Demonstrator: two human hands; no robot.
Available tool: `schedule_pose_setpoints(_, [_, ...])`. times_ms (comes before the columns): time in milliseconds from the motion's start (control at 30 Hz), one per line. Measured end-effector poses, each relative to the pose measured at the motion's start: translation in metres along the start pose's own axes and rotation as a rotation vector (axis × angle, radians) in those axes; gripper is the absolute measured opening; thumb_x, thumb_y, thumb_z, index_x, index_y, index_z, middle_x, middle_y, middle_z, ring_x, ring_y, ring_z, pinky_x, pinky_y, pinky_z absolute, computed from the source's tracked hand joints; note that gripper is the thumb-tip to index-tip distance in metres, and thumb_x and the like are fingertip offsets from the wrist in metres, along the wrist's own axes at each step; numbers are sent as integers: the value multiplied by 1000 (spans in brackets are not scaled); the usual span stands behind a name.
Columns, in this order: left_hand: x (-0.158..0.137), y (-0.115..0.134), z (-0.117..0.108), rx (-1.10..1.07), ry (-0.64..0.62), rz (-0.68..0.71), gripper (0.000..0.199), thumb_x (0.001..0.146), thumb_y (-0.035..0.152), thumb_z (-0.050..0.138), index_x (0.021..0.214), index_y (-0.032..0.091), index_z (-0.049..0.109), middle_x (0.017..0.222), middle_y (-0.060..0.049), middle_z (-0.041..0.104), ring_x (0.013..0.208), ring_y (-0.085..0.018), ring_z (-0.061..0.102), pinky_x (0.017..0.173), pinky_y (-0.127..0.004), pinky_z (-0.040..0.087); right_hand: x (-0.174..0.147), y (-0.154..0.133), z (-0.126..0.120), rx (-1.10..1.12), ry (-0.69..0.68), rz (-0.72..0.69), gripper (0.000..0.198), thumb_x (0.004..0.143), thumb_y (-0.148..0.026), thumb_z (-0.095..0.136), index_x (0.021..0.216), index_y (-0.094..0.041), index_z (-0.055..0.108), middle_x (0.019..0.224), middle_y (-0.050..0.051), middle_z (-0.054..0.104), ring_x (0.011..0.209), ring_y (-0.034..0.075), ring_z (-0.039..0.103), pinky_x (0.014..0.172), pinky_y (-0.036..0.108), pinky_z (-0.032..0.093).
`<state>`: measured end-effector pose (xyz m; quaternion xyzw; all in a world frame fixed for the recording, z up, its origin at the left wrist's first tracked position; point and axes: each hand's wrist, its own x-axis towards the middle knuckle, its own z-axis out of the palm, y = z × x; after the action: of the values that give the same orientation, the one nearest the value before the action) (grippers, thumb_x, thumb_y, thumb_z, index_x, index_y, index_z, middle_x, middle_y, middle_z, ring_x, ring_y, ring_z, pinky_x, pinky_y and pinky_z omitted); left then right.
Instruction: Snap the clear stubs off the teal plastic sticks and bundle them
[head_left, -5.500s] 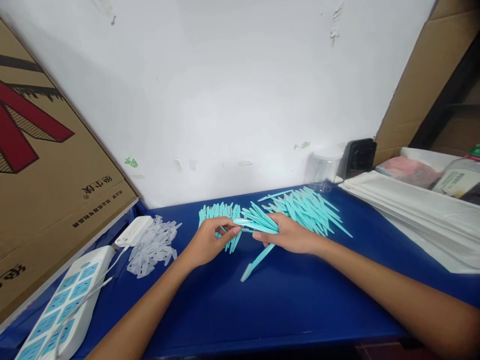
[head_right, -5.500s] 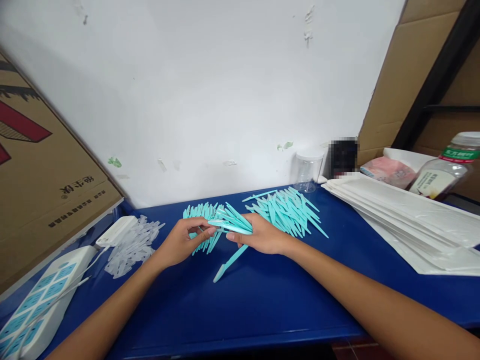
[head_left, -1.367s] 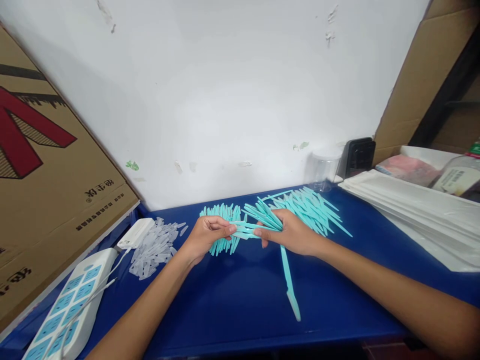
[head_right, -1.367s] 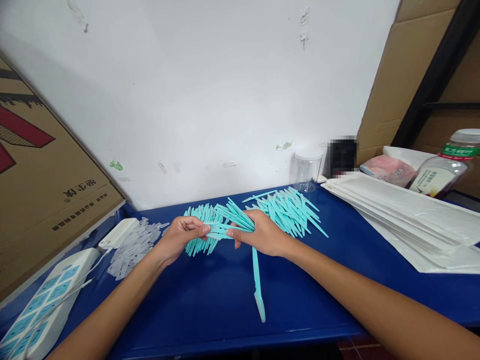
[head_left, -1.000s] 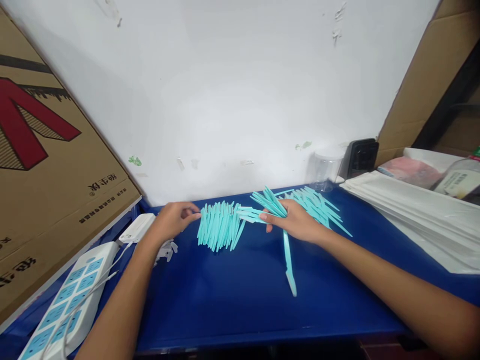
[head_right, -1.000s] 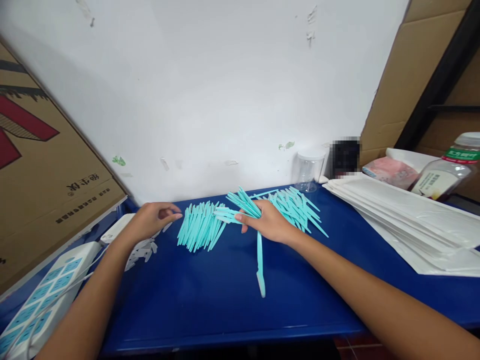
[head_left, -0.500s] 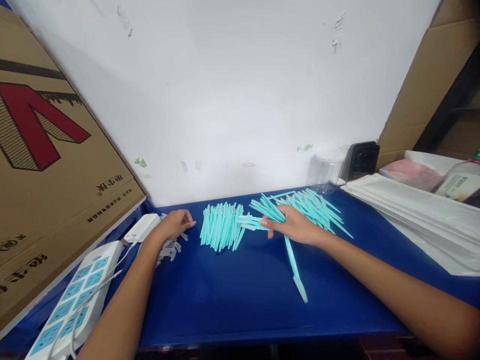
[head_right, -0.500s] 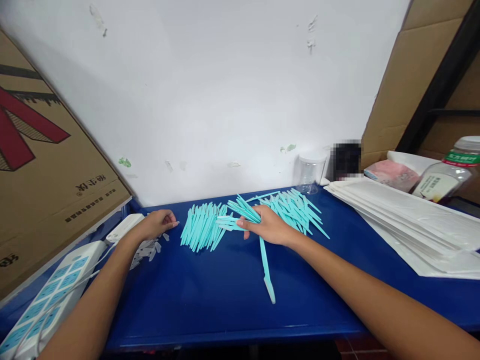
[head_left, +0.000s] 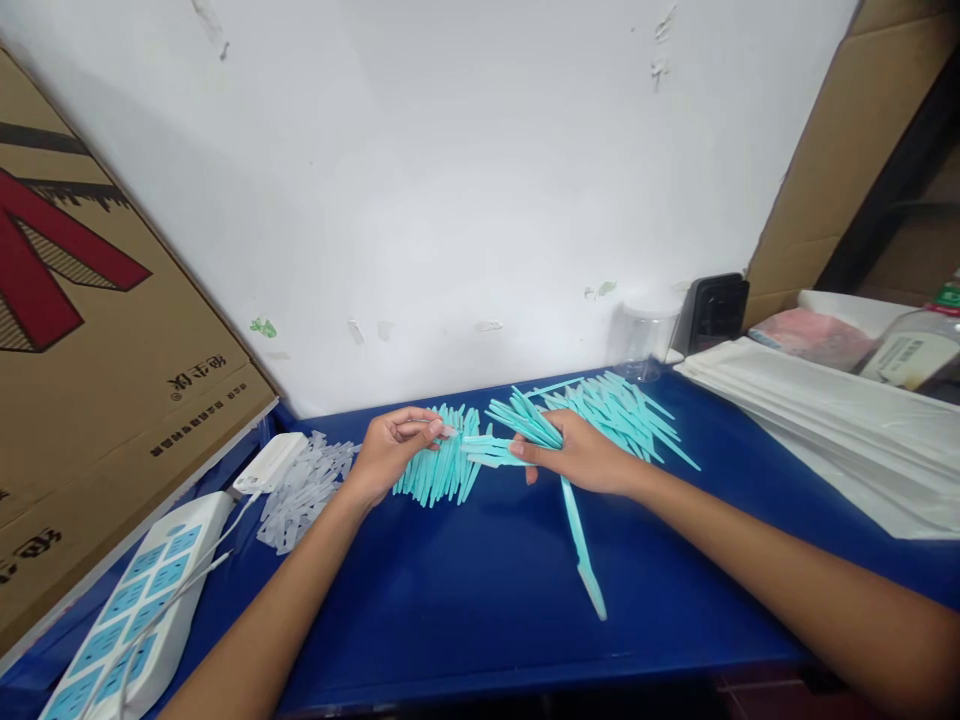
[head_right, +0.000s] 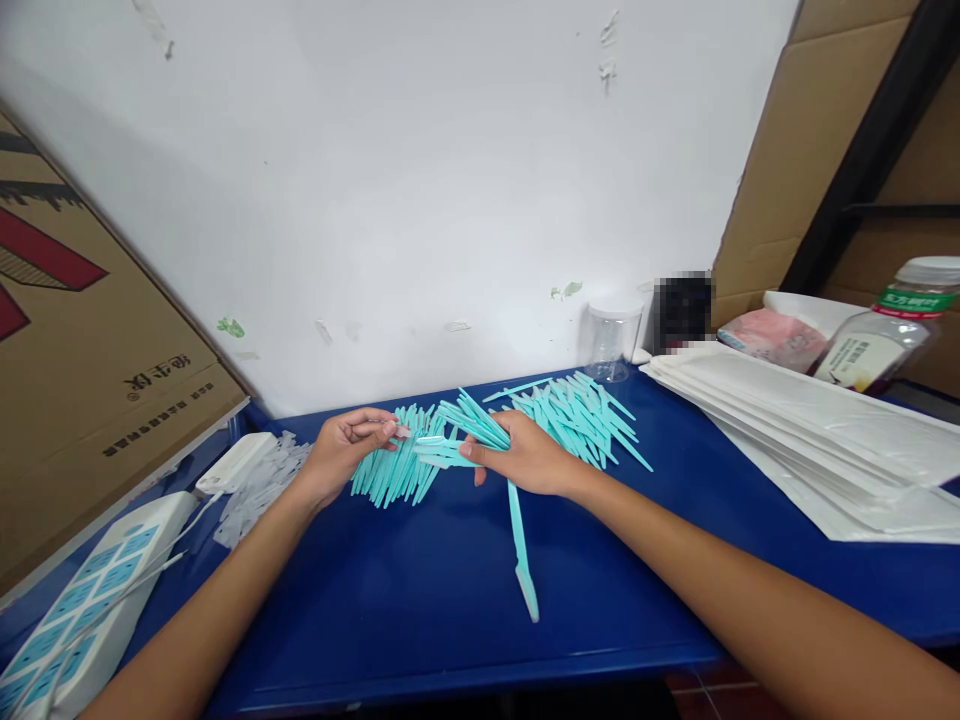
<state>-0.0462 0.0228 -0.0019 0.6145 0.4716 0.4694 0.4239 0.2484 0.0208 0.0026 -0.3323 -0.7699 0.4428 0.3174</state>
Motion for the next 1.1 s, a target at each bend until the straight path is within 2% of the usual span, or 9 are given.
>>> schedule_pose_setpoints(233, [-5,0,13,-46,-15,-41,32,80,42,83,94,14,74,92,-13,81,89,-26,76,75,-34,58,1,-2,0,0,18,12,34,94,-53,62,82,-21,66,66,1,73,62,18,58,62,29,39])
schedule_pose_setpoints(500, [-10,6,23,-45,-39,-96,32,74,41,88,88,14,80,84,-10,81,69,-20,74,69,-32,60,0,1,3,23,13,4,29,92,-50,66,88,-22,66,67,0,74,71,21,66,72,32,44])
schedule_pose_setpoints(633, [-13,6,27,-39,-79,-104,31,73,41,88,87,14,81,86,-10,81,72,-22,75,71,-33,61,-2,1,5,29,-5,-16,28,93,-50,67,86,-22,68,67,0,74,75,22,68,78,33,46])
schedule_pose_setpoints(867, [-14,2,33,15,-129,-65,29,77,42,85,89,16,81,86,-9,81,81,-23,76,78,-33,60,-2,1,7,44,-25,-35,26,92,-47,68,86,-22,68,67,-1,74,76,22,68,80,33,46])
schedule_pose_setpoints(967, [-5,3,14,140,-148,4,36,81,47,79,100,16,80,94,-11,81,88,-26,76,80,-34,58,-1,2,6,20,-20,-20,30,93,-51,65,83,-22,67,67,0,74,74,22,67,77,33,45])
schedule_pose_setpoints(1033, [2,6,-16,321,-90,70,42,84,50,74,111,18,78,98,-10,80,90,-26,75,82,-34,57,0,4,3,-11,-5,9,35,94,-54,62,83,-21,66,68,1,74,73,22,66,76,33,45])
schedule_pose_setpoints(1100, [6,10,-55,634,47,102,38,83,53,73,97,19,81,87,-9,80,78,-25,73,74,-32,54,1,6,0,-43,27,48,39,94,-58,59,84,-21,66,70,2,75,74,23,66,76,35,44])
